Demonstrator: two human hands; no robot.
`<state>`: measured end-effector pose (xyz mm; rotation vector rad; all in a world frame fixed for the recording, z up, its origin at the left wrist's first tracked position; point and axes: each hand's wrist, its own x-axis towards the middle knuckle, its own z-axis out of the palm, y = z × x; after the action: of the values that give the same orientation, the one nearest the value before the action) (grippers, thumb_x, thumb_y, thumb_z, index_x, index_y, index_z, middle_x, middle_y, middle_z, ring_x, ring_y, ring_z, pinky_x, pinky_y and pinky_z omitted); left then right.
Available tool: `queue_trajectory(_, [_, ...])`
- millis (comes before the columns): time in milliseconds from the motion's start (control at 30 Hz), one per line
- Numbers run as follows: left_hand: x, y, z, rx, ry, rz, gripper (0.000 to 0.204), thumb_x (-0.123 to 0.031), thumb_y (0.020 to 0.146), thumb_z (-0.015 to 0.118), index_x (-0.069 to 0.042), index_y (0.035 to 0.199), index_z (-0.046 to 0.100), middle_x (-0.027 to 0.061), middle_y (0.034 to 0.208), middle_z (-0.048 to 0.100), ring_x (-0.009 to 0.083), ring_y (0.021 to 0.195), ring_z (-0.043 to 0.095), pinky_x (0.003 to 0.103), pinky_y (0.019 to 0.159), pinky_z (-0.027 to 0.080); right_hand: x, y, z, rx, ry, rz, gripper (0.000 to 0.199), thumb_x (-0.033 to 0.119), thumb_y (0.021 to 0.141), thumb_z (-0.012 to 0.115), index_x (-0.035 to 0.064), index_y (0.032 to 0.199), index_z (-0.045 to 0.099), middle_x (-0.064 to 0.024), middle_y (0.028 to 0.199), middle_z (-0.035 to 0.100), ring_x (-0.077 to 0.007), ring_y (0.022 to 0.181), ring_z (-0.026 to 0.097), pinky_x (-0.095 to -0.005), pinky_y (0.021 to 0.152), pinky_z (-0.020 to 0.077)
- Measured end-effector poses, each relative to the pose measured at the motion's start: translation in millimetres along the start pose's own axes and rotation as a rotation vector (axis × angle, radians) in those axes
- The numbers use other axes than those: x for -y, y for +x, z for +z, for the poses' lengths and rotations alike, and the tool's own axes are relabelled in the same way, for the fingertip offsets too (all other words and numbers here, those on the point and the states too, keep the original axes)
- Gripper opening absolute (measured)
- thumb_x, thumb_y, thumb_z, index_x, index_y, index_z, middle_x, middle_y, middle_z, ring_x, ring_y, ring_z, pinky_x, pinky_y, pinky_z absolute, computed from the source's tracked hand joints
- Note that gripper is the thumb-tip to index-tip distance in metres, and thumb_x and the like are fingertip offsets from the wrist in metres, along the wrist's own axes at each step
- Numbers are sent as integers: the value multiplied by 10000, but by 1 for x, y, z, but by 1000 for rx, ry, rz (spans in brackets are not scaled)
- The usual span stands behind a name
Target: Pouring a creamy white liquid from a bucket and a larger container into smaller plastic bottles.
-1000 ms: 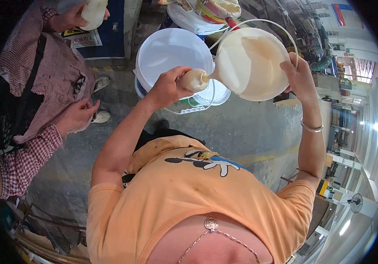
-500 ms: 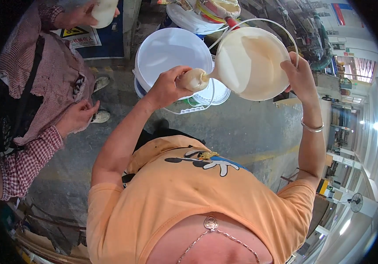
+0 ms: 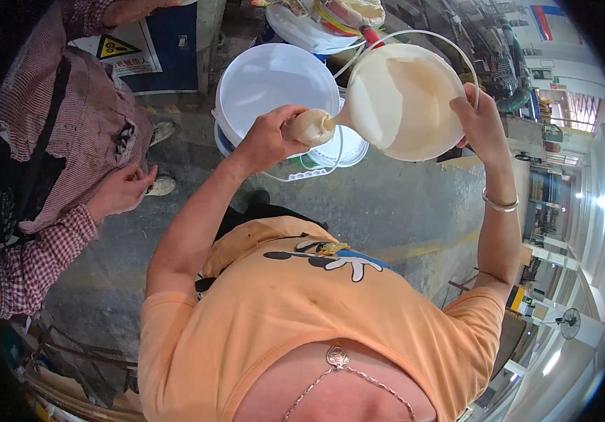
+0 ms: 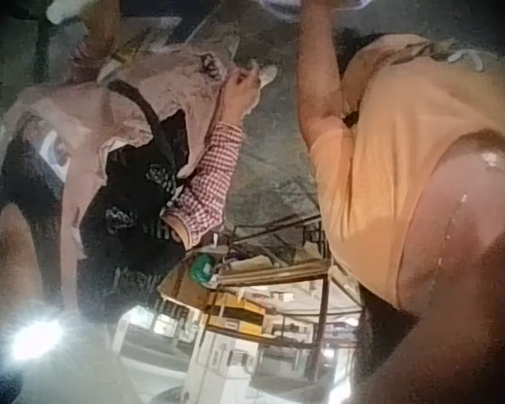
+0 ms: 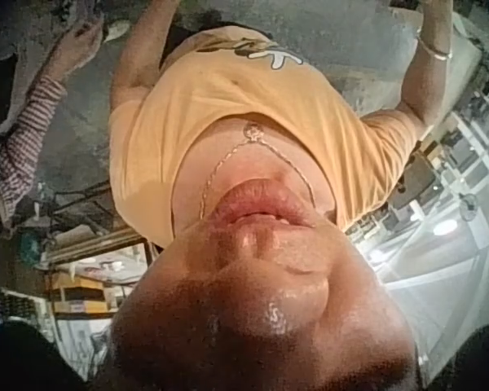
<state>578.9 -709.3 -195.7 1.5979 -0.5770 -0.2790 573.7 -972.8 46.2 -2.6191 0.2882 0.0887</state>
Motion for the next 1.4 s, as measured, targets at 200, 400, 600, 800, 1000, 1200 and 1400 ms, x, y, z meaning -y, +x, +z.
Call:
queue_trajectory(200, [3, -1, 3, -11, 9, -10, 607, -117, 734, 819, -57, 1270, 540, 98, 1192, 628, 215, 1114, 604, 368, 965, 500, 2, -4, 1, -16, -7, 12, 207, 170, 870, 504, -23, 823, 564, -43, 618, 578, -94, 445, 544, -230, 373, 452])
queue_trajectory(400, [5, -3, 5, -8, 2, -2, 609, -107, 732, 817, -58, 1272, 540, 102, 1186, 629, 218, 1112, 606, 366, 966, 500, -1, -7, 2, 6, 5, 2, 200, 160, 867, 504, -25, 832, 571, -42, 622, 585, -97, 450, 555, -227, 370, 453])
queue_trajectory(600, [7, -4, 10, -9, 28, 3, 612, -113, 734, 816, -55, 1276, 537, 103, 1183, 631, 218, 1103, 609, 366, 957, 501, -6, -9, 5, -2, 17, -6, 199, 158, 872, 505, -26, 838, 574, -42, 618, 586, -96, 450, 553, -225, 371, 452])
queue_trajectory(800, [10, -3, 14, 4, -9, -23, 619, -117, 731, 816, -58, 1280, 537, 104, 1186, 628, 213, 1114, 600, 364, 959, 495, -14, -10, 5, -8, 9, -4, 195, 153, 872, 503, -18, 798, 560, -41, 604, 577, -92, 439, 540, -223, 364, 436])
queue_trajectory(1000, [7, -3, 14, 10, 15, -37, 622, -121, 731, 815, -53, 1283, 534, 105, 1183, 628, 208, 1107, 601, 360, 953, 493, -18, -10, 8, 4, 32, 7, 198, 159, 880, 506, -8, 782, 550, -36, 600, 571, -91, 429, 532, -221, 362, 434])
queue_trajectory(1200, [13, -3, 18, 2, 7, -29, 627, -124, 724, 822, -53, 1278, 537, 101, 1180, 628, 206, 1097, 605, 358, 950, 490, -26, -8, 8, 27, 25, 31, 154, 157, 893, 526, 24, 841, 581, -7, 637, 575, -65, 464, 554, -194, 353, 451])
queue_trajectory(1400, [25, -1, 22, 7, -14, -13, 611, -117, 731, 817, -54, 1273, 540, 97, 1170, 634, 199, 1089, 608, 354, 942, 494, -37, -5, 14, 49, 41, 14, 159, 161, 889, 531, 18, 849, 587, -8, 642, 578, -70, 469, 559, -197, 357, 454])
